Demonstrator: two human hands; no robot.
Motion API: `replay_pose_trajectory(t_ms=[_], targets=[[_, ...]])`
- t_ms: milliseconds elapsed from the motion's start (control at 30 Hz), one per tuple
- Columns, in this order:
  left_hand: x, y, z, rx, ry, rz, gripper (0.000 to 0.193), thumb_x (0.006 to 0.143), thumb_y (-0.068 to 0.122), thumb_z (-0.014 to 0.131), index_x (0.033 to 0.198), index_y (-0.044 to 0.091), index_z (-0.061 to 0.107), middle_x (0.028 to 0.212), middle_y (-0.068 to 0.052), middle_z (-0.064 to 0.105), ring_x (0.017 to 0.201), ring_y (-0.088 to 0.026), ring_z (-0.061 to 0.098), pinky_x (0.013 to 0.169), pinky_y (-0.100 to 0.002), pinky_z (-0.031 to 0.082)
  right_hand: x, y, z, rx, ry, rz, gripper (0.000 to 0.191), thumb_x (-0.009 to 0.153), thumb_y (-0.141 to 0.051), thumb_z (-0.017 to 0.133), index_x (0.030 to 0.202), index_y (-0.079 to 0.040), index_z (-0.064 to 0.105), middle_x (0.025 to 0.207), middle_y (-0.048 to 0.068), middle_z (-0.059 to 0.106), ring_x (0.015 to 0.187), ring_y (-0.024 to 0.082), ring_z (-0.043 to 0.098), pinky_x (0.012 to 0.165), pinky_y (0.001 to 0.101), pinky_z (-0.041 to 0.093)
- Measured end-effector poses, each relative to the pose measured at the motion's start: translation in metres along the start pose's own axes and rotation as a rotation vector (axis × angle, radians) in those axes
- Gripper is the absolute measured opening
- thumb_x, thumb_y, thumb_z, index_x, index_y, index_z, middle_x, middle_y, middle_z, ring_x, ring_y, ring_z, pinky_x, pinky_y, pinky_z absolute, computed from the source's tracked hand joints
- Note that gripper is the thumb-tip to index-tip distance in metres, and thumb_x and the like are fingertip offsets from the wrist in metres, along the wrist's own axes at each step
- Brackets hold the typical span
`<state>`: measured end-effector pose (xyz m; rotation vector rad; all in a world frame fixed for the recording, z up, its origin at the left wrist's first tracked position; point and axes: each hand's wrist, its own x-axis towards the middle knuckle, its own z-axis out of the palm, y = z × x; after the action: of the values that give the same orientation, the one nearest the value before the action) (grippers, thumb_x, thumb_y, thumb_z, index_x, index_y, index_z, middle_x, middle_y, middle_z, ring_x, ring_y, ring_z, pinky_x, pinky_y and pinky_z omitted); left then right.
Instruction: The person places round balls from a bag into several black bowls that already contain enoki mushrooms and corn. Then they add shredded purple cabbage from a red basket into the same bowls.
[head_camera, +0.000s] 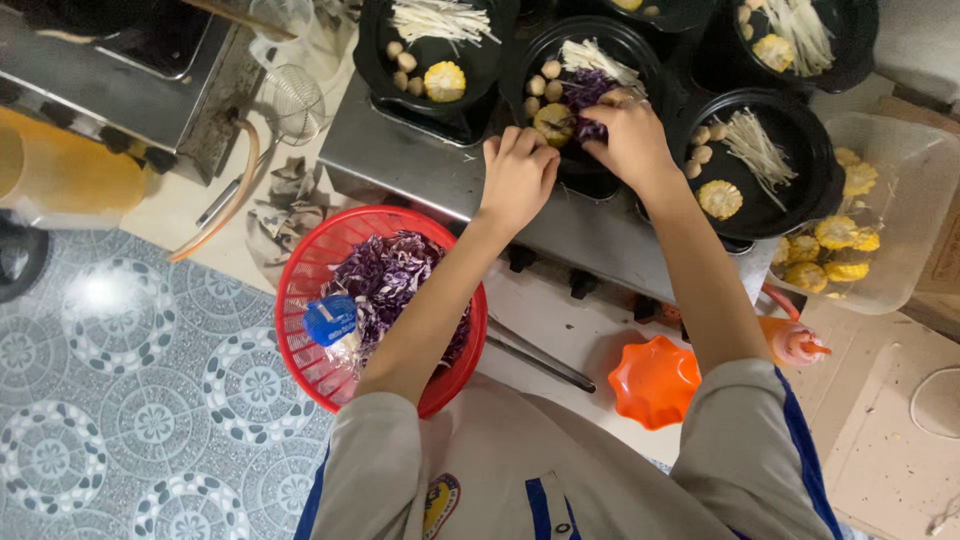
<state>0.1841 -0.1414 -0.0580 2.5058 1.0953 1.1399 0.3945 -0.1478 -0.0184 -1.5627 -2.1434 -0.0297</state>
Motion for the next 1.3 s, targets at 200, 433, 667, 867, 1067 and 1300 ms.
replay_pose_trajectory(t_ms=[200, 433, 667, 867, 1067, 1300], targets=[[-0.014, -0.007, -0.019, -0.057, 0.022, -0.024, 0.003, 0.086, 0.014, 0.076, 0.089, 0.013, 0.075, 0.106, 0.001, 0.064, 0.109, -0.024, 0.056, 0.095, -0.044, 0.041, 0.020, 0.018, 0.008, -0.226, -0.178, 0.036, 0.033, 0.078, -0.002, 0.075, 0.108, -0.015, 0.082, 0.120, 0.011, 0.075, 0.108, 0.035, 0.069, 0.095, 0.0418, 0.057], [-0.027, -0.018, -0.050, -0.112, -0.015, -0.116, 0.004, 0.087, 0.011, 0.075, 0.091, 0.011, 0.076, 0.106, 0.000, 0.067, 0.109, -0.026, 0.059, 0.089, -0.042, 0.047, 0.030, 0.029, 0.002, -0.123, -0.224, 0.228, 0.026, 0.088, -0.005, 0.074, 0.112, -0.012, 0.081, 0.106, 0.023, 0.073, 0.097, 0.040, 0.071, 0.093, 0.0463, 0.056], [-0.034, -0.015, -0.065, -0.145, -0.015, -0.136, 0.004, 0.088, 0.010, 0.075, 0.092, 0.011, 0.076, 0.105, -0.001, 0.069, 0.105, -0.026, 0.060, 0.087, -0.042, 0.048, 0.019, 0.026, 0.018, -0.166, -0.209, 0.165, 0.027, 0.077, -0.007, 0.082, 0.103, -0.004, 0.080, 0.103, 0.025, 0.072, 0.092, 0.042, 0.071, 0.085, 0.0466, 0.057], [-0.041, -0.004, -0.078, -0.208, -0.025, -0.164, 0.005, 0.088, 0.008, 0.074, 0.092, 0.011, 0.076, 0.104, -0.002, 0.070, 0.104, -0.028, 0.061, 0.087, -0.042, 0.049, 0.004, 0.029, 0.009, 0.075, -0.094, 0.158, 0.034, 0.078, -0.003, 0.078, 0.112, -0.001, 0.078, 0.098, 0.022, 0.072, 0.082, 0.036, 0.072, 0.081, 0.0421, 0.058], [-0.064, 0.004, -0.100, -0.364, -0.033, -0.191, 0.007, 0.092, 0.010, 0.072, 0.098, 0.010, 0.076, 0.103, -0.007, 0.072, 0.098, -0.031, 0.064, 0.088, -0.043, 0.053, -0.023, -0.021, 0.005, 0.224, 0.260, 0.191, 0.011, 0.101, -0.007, 0.073, 0.092, -0.002, 0.076, 0.093, 0.018, 0.071, 0.079, 0.031, 0.069, 0.073, 0.0421, 0.054], [-0.144, -0.042, -0.127, -0.392, -0.103, -0.423, 0.038, 0.110, 0.029, 0.047, 0.107, 0.003, 0.074, 0.104, -0.021, 0.071, 0.102, -0.041, 0.067, 0.094, -0.048, 0.051, -0.106, -0.193, 0.078, 0.368, 0.002, -0.083, 0.007, 0.093, -0.018, 0.070, 0.092, -0.011, 0.072, 0.098, 0.012, 0.071, 0.086, 0.031, 0.070, 0.075, 0.0434, 0.057]])
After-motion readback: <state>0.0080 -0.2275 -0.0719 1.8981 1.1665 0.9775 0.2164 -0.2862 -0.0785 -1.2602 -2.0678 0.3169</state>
